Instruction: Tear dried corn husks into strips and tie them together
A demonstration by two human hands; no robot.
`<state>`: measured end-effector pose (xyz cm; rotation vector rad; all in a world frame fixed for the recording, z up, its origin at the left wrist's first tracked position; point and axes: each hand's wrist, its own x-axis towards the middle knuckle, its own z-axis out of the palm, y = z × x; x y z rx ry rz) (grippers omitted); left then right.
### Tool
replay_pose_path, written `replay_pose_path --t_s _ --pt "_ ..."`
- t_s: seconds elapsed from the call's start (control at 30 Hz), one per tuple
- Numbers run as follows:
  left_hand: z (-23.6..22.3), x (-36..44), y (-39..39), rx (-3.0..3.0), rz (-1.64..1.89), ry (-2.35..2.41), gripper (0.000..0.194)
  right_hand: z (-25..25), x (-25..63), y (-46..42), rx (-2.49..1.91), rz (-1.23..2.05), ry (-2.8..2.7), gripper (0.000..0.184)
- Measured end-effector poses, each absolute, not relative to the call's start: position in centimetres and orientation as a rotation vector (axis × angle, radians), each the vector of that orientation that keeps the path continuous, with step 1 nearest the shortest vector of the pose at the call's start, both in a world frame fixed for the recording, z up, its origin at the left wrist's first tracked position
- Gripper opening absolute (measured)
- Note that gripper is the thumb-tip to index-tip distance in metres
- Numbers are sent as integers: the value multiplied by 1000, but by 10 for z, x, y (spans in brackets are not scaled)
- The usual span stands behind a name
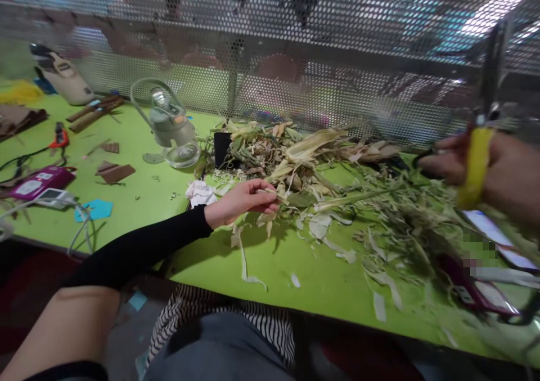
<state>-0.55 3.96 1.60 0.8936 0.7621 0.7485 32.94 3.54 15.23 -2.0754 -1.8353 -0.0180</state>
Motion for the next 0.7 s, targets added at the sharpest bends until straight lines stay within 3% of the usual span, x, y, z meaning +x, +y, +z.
replay_pose_path --t_s 0.13,0.23,0.5,0.7 --pt "13 -7 47 867 848 805 7 106 288 22 -2141 298 -2019 79" --pt "12 -6 52 844 908 857 7 64 267 16 -2004 476 -2278 70" --pt "7 -11 55 926 940 882 6 24 251 18 -1879 440 -2367 61" --pt "3 -16 58 1027 927 907 6 14 249 16 -1816 419 -2376 71"
